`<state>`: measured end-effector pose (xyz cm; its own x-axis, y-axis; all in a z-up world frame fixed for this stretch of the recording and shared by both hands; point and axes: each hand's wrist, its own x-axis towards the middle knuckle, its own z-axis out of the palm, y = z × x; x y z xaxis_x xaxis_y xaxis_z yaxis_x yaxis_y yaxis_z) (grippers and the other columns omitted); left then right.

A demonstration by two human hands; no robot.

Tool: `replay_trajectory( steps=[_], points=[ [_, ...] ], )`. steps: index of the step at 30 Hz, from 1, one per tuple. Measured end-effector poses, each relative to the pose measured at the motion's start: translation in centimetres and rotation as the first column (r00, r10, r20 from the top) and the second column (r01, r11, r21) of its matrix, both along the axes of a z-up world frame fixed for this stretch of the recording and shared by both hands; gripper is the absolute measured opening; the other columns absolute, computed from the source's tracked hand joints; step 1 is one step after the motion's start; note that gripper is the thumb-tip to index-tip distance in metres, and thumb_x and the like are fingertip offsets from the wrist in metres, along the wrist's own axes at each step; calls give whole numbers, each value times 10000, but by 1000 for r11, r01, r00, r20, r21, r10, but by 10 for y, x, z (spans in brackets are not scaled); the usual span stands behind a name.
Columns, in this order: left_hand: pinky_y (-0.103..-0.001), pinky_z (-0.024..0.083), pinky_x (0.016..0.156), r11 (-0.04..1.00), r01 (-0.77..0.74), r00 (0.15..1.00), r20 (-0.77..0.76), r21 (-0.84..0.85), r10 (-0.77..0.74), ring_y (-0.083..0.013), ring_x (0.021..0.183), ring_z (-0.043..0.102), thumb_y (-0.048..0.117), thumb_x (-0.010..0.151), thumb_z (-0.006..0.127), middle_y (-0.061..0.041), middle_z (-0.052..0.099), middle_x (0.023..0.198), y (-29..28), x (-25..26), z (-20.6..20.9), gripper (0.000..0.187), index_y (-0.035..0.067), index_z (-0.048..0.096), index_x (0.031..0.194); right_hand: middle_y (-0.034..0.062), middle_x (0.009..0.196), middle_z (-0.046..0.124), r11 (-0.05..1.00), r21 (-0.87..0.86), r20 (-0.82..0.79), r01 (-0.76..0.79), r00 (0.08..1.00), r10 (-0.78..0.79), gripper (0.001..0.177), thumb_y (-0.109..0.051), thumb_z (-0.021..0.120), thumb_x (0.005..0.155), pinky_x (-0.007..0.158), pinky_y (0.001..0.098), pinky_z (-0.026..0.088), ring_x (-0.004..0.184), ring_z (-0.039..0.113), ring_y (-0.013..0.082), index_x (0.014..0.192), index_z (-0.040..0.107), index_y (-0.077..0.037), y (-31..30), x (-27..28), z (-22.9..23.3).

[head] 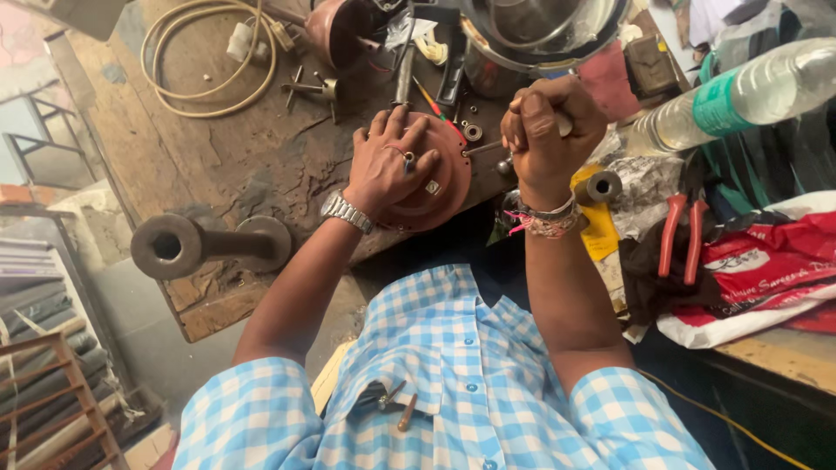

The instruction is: The person uses a hammer and a screwdriver to tap and adjust small metal pins on a reddish-brown circular electrical component. They repeatedly tap the pins and then use the screwdriver to make fine adjustments, working on the same component throughout the clip.

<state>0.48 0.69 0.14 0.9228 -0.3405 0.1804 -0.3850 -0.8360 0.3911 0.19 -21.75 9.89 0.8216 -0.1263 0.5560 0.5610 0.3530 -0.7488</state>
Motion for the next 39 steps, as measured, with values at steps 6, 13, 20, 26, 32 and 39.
replay_trajectory(
  steps=[6,13,20,26,32,39],
  points=[
    [-562,370,1018,1000,-2,1000,18,4,2,-393,1375,432,552,931,598,-209,490,1509,-2,0,6,591,174,621,1385,91,736,603,998,-42,-42,-53,998,51,236,-119,672,1064,427,278,436,459,491,102,913,588,41,4,6,-2],
    [-558,376,1001,1000,-5,1000,28,19,4,-395,1370,432,547,927,606,-213,499,1494,-2,0,4,588,160,631,1369,73,608,530,874,-133,-52,-468,884,465,356,-234,672,1032,391,226,299,403,411,80,861,622,74,-4,19,25],
    [-565,381,985,1000,7,1000,10,21,-8,-391,1362,434,537,923,606,-212,503,1492,-3,0,11,574,164,634,1358,30,465,433,592,-157,-78,-790,608,790,399,-265,724,944,401,271,233,357,347,92,765,637,81,-8,48,36],
    [-566,380,993,999,19,1000,-17,30,-18,-396,1368,437,537,931,603,-217,494,1500,-3,0,16,572,167,622,1366,118,559,556,449,-247,-102,-859,484,869,441,-317,762,914,371,257,310,351,443,114,758,661,83,-8,70,30],
    [-567,376,1011,999,15,1000,-3,43,-15,-408,1372,433,544,948,606,-227,489,1506,-3,1,12,568,173,614,1377,32,482,495,433,-316,-155,-844,496,854,449,-342,750,885,342,238,269,328,393,75,717,669,67,-9,73,28],
    [-577,375,994,999,20,1000,-22,35,-19,-416,1370,428,535,943,604,-231,487,1507,-3,1,14,568,166,619,1375,32,505,510,436,-331,-138,-837,500,855,435,-343,745,894,357,235,283,330,410,76,722,671,50,-7,75,30]
  ],
)
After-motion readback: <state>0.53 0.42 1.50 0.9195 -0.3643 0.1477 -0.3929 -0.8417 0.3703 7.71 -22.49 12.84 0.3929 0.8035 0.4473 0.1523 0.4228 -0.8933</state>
